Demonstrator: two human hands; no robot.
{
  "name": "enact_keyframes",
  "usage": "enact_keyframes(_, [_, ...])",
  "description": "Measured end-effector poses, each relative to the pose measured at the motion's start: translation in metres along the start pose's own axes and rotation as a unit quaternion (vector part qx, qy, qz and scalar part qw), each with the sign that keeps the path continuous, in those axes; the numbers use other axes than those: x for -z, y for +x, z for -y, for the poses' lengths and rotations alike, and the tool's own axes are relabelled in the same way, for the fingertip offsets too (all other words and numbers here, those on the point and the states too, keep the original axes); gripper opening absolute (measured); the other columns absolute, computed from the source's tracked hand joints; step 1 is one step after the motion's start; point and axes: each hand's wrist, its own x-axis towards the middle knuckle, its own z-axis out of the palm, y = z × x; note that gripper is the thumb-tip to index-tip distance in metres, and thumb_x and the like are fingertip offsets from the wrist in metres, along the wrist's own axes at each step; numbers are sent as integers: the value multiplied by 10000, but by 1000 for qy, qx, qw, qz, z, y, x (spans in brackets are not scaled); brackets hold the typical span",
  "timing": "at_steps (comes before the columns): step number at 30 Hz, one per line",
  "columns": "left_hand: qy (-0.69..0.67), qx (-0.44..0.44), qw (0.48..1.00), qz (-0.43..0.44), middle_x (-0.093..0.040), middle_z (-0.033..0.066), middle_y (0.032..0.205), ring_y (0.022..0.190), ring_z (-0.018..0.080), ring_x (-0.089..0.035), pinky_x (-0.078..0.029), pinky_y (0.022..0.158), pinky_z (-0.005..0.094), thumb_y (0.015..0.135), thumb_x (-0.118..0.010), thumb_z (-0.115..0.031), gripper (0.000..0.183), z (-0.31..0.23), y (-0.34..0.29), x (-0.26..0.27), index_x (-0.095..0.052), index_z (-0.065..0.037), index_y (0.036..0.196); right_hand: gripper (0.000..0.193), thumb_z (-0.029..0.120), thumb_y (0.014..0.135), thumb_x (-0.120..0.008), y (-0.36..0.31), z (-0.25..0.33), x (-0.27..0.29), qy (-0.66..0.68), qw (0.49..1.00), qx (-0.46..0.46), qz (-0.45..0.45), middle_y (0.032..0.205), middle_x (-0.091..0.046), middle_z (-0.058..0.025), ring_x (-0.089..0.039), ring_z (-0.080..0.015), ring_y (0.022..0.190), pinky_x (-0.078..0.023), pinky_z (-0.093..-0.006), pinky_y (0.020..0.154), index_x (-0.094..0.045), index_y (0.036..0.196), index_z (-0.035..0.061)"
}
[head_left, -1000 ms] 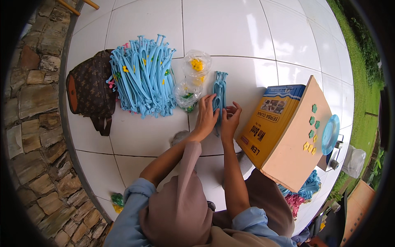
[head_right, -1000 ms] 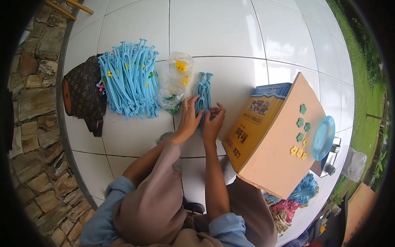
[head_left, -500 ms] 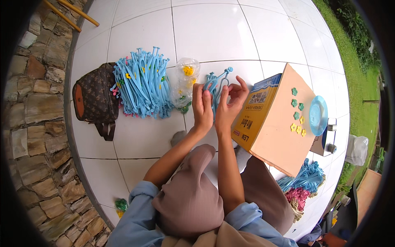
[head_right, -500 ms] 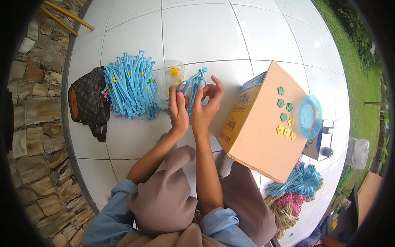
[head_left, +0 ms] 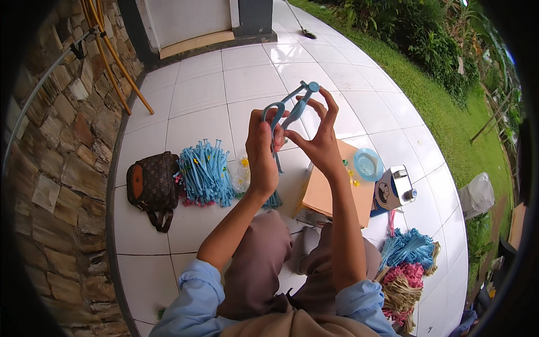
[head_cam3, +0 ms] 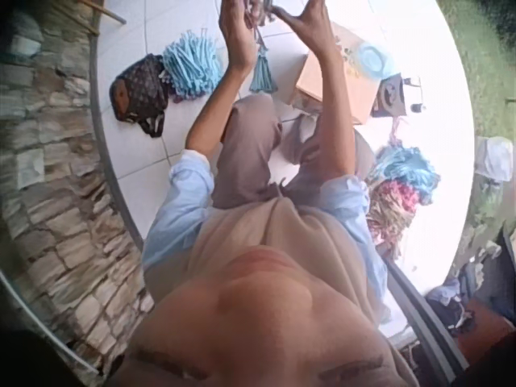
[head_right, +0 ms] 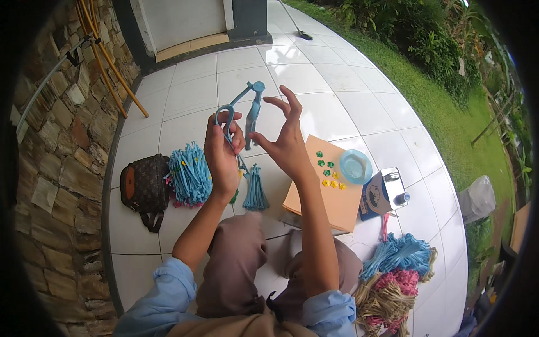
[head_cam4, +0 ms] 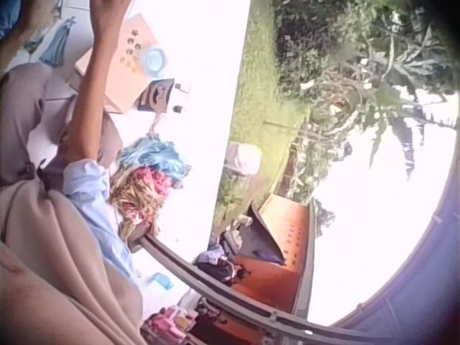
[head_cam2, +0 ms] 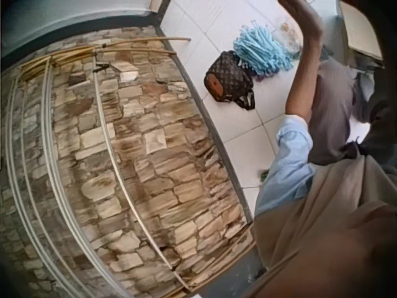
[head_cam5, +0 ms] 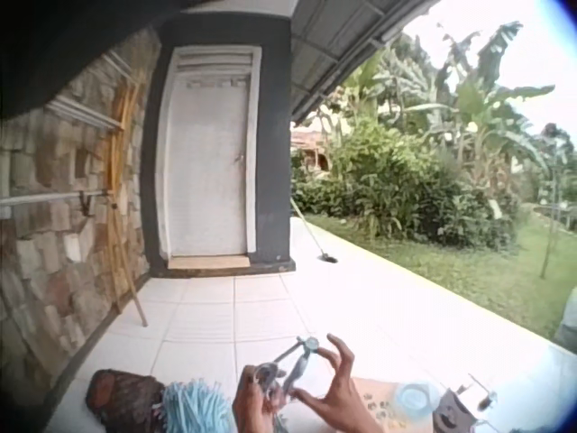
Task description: The person applies adhesive to small fabric flower and star shapes using their hands and then attaches the shapes to blue fabric headband straps.
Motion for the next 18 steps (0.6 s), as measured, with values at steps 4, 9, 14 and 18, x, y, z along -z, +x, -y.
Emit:
enact_keyframes(4, [-98,83,992,-2,-398,-13,826,644,67,-370,-307,565,217,952,-363,-321,341,-19,-11,-25,-470,-21,1073,820,-32,777,-615,-15,36,29,206,965,-137,86,918,-586,-124,-611,-208,877,-481,-327,813,-62,1367,98])
enact_keyframes(9, [79,63,995,-15,-427,55,996,873,133,-457,-397,751,280,933,-379,-180,367,-12,-36,-40,-361,-21,1262,718,-37,840,-534,-59,56,69,314,931,-189,6,901,-573,-113,-604,-175,794,-507,-282,709,-71,1369,112])
enact_keyframes(14, [533,-283,790,109,-174,206,1403,1307,341,-245,-110,1049,595,681,-661,-21,902,-5,-33,-21,-133,-209,1388,696,-22,850,-538,-74,70,87,327,911,-252,1,903,-578,-112,-594,-157,724,-484,-246,597,-99,1369,130])
enact_keyframes(18, [498,-231,742,386,-582,17,999,970,192,-583,-365,981,503,662,-764,-231,549,-26,-8,-26,-529,-194,1156,701,-30,847,-546,-68,72,92,270,932,-231,76,904,-602,-131,-595,-155,692,-477,-252,622,-107,1374,119])
